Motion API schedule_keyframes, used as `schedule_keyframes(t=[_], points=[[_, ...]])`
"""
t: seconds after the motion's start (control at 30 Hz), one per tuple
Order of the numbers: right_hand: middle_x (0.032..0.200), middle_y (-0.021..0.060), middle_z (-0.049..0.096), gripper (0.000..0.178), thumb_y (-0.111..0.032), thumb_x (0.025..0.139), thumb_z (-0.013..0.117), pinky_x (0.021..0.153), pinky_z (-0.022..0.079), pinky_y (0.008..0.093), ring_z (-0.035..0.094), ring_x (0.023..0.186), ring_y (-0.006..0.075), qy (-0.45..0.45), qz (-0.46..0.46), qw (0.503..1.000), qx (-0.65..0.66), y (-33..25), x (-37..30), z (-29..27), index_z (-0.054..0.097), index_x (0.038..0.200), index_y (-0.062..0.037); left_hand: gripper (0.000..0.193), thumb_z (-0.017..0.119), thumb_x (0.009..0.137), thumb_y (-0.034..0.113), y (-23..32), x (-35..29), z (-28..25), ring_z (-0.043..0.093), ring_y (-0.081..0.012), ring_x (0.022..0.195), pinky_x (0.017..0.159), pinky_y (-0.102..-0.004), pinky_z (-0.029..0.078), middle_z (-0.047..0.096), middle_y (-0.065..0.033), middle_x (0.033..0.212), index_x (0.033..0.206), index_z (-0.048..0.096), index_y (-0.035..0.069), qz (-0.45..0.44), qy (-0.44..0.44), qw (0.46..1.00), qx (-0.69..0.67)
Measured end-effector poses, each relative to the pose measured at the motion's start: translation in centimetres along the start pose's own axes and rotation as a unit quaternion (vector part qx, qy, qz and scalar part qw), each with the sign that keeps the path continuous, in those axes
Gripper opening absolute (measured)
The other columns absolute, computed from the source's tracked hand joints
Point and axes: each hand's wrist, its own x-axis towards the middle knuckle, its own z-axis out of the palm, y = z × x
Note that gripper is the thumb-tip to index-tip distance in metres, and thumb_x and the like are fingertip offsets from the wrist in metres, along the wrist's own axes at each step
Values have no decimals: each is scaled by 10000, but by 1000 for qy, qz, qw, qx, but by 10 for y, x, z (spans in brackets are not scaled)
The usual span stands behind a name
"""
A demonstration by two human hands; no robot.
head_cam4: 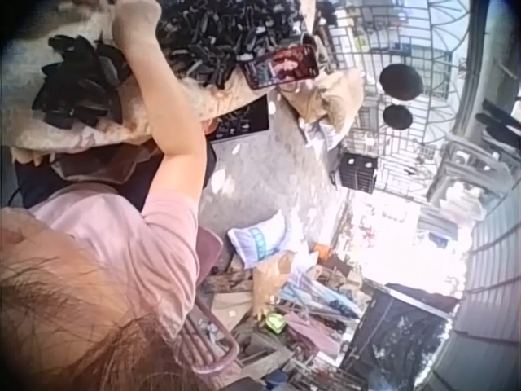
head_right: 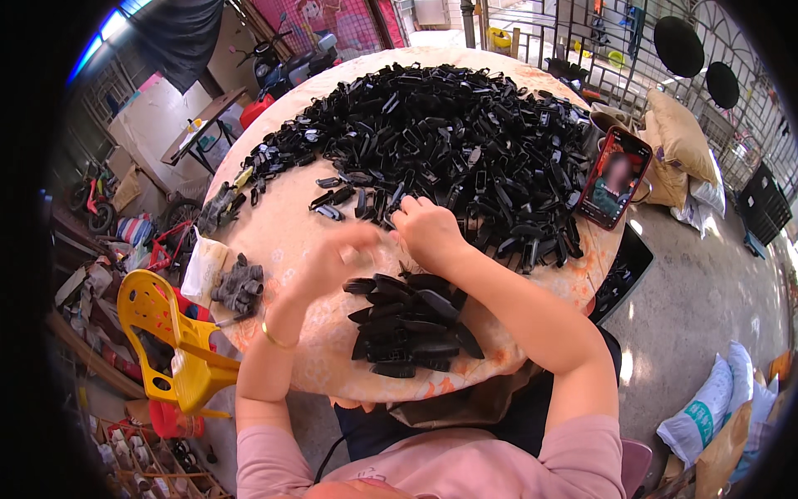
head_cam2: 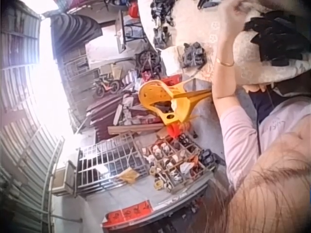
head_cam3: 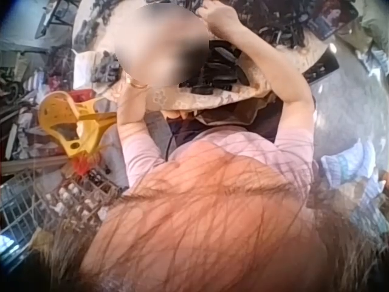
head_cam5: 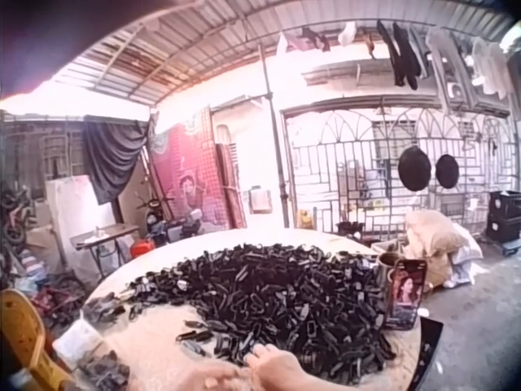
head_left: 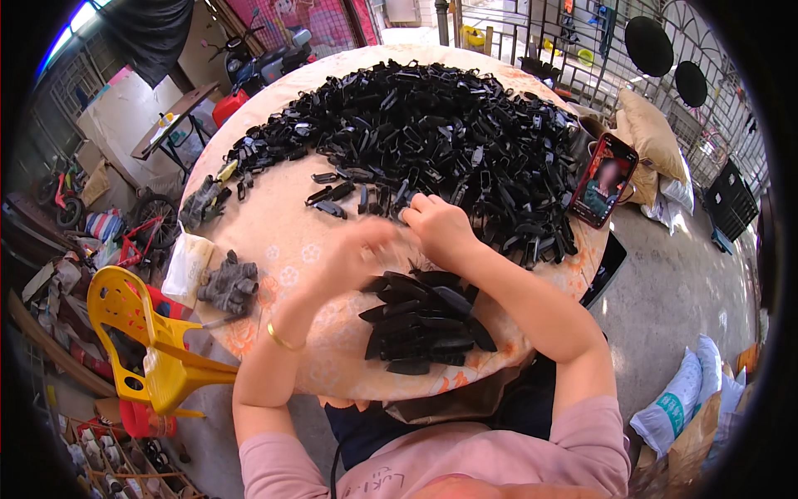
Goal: The person assembles small black plastic components by hand at a table.
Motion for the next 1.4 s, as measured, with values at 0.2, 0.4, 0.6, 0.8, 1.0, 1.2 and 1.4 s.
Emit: schedule_keyframes(t=[0.2,0.4,0.6,0.8,1.0,1.2,1.4], points=[[833,94,532,130,-144,688,643,679,480,333,547,813,260,21,14,1000,-5,-7,4,4,578,738,-43,152,613,728,73,-81,31,-45,546,-292,869,760,-363,449,621,-133,880,865,653,18,-129,154,919,339],[704,129,603,212,-116,702,606,600,473,336,586,623,262,7,150,958,245,5,5,-17,580,875,3,249,658,679,65,-93,44,-35,499,-325,966,838,-369,422,608,-135,924,925,646,24,-87,87,897,425],[775,31,618,447,21,742,485,540,429,203,545,647,62,-50,261,823,502,12,8,-23,494,1187,-26,264,623,708,12,-52,38,-15,565,-266,804,744,-314,463,627,-118,829,971,614,30,-151,206,942,217],[870,46,603,490,39,745,493,566,458,207,569,690,90,-23,314,740,594,1,9,-35,448,1225,-46,258,605,814,52,-19,9,1,538,-67,836,734,-206,438,600,-11,882,1058,548,-10,-183,118,935,-280],[895,72,604,288,-26,829,559,608,528,229,619,695,142,36,311,559,768,-16,12,-41,506,1112,-20,305,595,817,3,-4,4,16,555,-85,886,802,-223,447,594,-32,990,1113,520,-6,-143,139,919,-339],[766,38,605,149,-150,843,622,539,524,219,604,603,106,-20,289,626,724,-15,8,-36,583,912,-24,304,586,813,-34,-3,2,16,560,-86,901,804,-217,448,613,-38,1013,1115,554,-14,-150,146,927,-312],[747,30,582,166,-161,850,615,504,492,203,583,591,86,-23,277,734,620,-22,6,-32,556,900,-14,287,597,824,11,-9,1,24,561,-87,872,789,-221,454,620,-36,989,1108,571,-20,-197,180,887,-377]])
